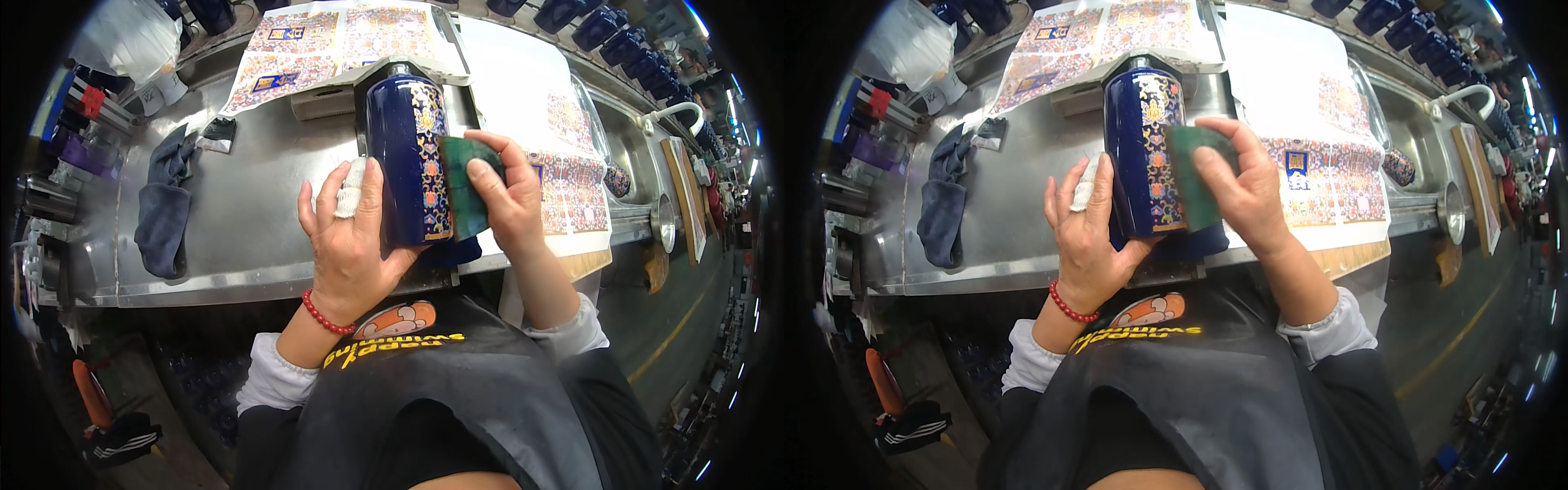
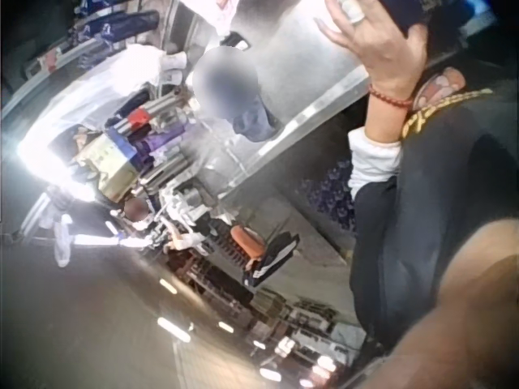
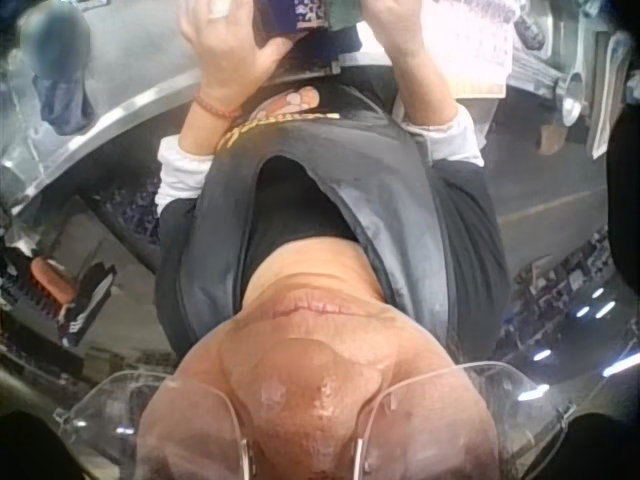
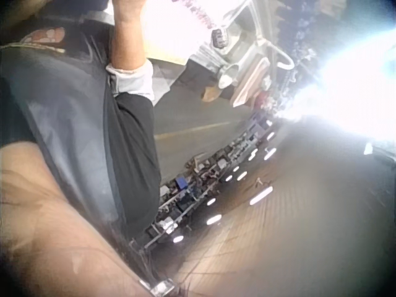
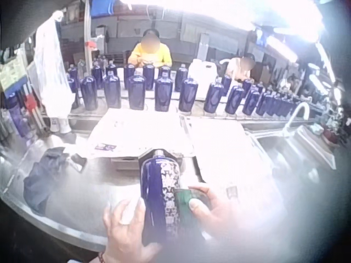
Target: The person applies decorative stickers to a blue ceramic bottle, smoothing them with a green tool and rotating the bottle to cover different sides. The person then places the finished bottle aside and picks up a new bottle to repeat the process.
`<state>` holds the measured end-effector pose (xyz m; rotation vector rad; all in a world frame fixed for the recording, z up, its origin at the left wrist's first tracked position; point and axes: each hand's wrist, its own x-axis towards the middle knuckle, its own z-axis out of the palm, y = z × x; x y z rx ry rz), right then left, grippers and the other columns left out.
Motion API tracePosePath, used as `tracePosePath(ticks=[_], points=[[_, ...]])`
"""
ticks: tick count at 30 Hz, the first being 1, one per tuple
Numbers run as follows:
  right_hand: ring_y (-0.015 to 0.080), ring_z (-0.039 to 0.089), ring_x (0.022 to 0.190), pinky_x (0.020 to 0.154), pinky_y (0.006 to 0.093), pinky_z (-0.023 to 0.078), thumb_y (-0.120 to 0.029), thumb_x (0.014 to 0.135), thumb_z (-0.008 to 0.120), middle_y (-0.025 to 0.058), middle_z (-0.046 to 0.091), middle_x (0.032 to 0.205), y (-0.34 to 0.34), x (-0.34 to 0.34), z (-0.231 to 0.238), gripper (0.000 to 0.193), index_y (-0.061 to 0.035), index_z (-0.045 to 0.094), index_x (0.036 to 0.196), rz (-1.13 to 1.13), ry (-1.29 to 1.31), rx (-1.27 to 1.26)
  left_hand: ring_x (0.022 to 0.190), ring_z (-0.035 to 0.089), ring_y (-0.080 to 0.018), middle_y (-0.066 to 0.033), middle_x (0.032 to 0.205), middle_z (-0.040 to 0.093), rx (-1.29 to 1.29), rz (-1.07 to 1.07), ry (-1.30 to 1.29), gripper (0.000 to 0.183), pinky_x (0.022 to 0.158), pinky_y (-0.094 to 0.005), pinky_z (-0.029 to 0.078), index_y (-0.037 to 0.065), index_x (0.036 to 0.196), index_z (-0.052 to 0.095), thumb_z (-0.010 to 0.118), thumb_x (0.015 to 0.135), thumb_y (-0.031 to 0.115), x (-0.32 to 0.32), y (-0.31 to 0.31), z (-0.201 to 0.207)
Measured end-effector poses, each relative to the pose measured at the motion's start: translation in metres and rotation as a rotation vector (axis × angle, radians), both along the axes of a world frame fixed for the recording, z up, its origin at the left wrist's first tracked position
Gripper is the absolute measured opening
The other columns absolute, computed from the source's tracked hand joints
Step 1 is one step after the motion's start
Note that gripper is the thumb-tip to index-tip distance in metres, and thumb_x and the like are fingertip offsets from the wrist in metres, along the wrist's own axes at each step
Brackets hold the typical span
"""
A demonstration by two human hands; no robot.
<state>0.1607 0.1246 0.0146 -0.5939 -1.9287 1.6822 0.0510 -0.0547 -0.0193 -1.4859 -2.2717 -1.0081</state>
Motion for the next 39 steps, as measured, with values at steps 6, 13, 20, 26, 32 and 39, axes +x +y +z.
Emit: tracePosePath(ticks=[6,13,20,26,32,39], points=[[0.0142,0.062,0.098,0.088,0.0273,0.050,-0.010,0.097,0.062,0.0090,0.066,0.110,-0.012,0.002,-0.003,0.030,0.0000,0.061,0.126,0.018,0.004,0.394,0.130,0.046,-0.0394,-0.0202,0.121,0.065,0.025,0.010,0.018,0.097,0.110,-0.0665,0.020,-0.007,0.144,0.047,0.085,0.072,0.045,0.000,0.001,-0.002],[0.0189,0.068,0.093,0.083,0.0304,0.053,-0.011,0.094,0.065,0.0133,0.070,0.104,-0.028,-0.002,0.011,0.033,-0.0014,0.062,0.125,0.028,-0.070,0.589,0.131,0.046,-0.0396,-0.0181,0.118,0.066,0.004,0.005,0.016,0.097,0.112,-0.0655,0.019,-0.007,0.146,0.045,0.084,0.072,0.044,0.001,0.000,-0.002],[0.0204,0.066,0.086,0.078,0.0344,0.052,-0.002,0.088,0.072,0.0111,0.068,0.097,-0.007,0.008,0.034,0.027,-0.0019,0.066,0.114,0.021,0.143,0.928,0.131,0.045,-0.0410,-0.0204,0.121,0.064,0.006,-0.016,-0.039,0.098,0.112,-0.0655,0.019,-0.008,0.147,0.041,0.082,0.074,0.044,-0.002,-0.001,-0.008],[0.0193,0.053,0.076,0.078,0.0405,0.041,-0.013,0.068,0.077,0.0002,0.053,0.083,-0.028,0.031,0.026,0.029,-0.0165,0.074,0.097,0.470,0.181,1.266,0.133,0.043,-0.0419,-0.0229,0.126,0.062,0.019,-0.029,-0.094,0.100,0.112,-0.0650,0.018,-0.009,0.148,0.040,0.080,0.077,0.049,-0.003,-0.003,-0.020],[0.0207,0.049,0.070,0.066,0.0363,0.037,-0.003,0.064,0.083,0.0024,0.054,0.082,-0.006,0.032,0.017,0.040,-0.0095,0.073,0.102,0.187,0.197,1.094,0.139,0.034,-0.0434,-0.0207,0.139,0.055,-0.023,-0.092,-0.178,0.101,0.114,-0.0628,0.015,-0.009,0.149,0.038,0.074,0.081,0.057,-0.010,-0.007,-0.028],[0.0231,0.056,0.078,0.071,0.0371,0.042,-0.003,0.063,0.078,0.0028,0.058,0.085,-0.002,0.038,0.014,0.037,-0.0113,0.073,0.098,0.221,0.145,1.042,0.138,0.033,-0.0439,-0.0207,0.137,0.055,0.047,0.009,-0.114,0.104,0.113,-0.0635,0.015,-0.005,0.150,0.037,0.079,0.075,0.055,-0.005,-0.003,-0.020]])
